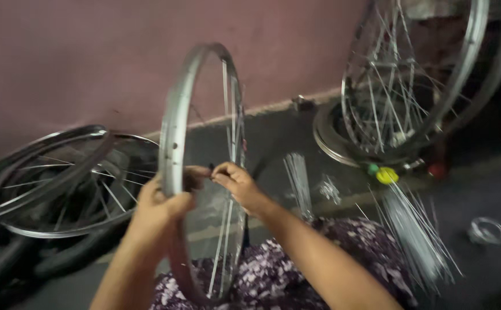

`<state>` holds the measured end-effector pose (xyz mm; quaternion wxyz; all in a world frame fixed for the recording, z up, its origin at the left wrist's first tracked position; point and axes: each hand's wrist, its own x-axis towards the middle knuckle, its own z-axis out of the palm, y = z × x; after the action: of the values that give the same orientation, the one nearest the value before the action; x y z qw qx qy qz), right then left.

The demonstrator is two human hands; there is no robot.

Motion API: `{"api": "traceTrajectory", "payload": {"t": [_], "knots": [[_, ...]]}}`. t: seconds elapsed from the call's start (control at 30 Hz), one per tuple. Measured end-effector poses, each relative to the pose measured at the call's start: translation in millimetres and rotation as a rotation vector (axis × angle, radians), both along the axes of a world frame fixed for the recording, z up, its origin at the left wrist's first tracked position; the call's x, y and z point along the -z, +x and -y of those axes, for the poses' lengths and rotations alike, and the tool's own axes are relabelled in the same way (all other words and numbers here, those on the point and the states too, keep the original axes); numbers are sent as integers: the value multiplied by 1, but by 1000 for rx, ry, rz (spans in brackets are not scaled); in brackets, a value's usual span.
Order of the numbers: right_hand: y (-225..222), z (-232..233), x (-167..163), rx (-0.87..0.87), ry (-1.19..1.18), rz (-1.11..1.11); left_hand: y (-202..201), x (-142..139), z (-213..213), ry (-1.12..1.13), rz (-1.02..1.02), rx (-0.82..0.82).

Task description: The person sits on the floor with a bicycle rim across their lap and laces spokes into it, threading each spoke through the hub flange and seating its end in the rim eyelets one at a time. They rotate the rim as they work and reach for new spokes from bundles laid on the floor beside them.

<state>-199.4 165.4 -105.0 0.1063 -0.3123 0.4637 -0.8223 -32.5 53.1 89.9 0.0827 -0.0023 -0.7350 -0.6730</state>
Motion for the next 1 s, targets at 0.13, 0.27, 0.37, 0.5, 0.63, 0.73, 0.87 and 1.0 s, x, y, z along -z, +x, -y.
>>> {"api": "traceTrajectory", "payload": {"t": [0.13, 0.27, 0.37, 0.5, 0.63, 0.73, 0.87, 1.0], "knots": [[16, -23, 6, 66, 91, -72, 27, 27, 15, -43, -10, -51], [-1, -65, 46, 516, 310, -123, 60, 55, 31, -45, -83, -129], [-48, -122, 92, 888, 481, -149, 76, 72, 45, -102, -100, -196], [-101, -216, 144, 1025, 1027, -214, 72, 96, 58, 92, -200, -204], [-111, -290, 178, 719, 1799, 312, 61, 102, 69, 21, -250, -89], [-117, -293, 189, 612, 1851, 480, 58, 99, 72, 139, -228, -90], [-120, -276, 198, 493, 1868, 484, 53, 91, 81, 131, -178, -95], [-125, -266, 202, 291, 1942, 384, 55, 95, 91, 130, -176, -47]]}}
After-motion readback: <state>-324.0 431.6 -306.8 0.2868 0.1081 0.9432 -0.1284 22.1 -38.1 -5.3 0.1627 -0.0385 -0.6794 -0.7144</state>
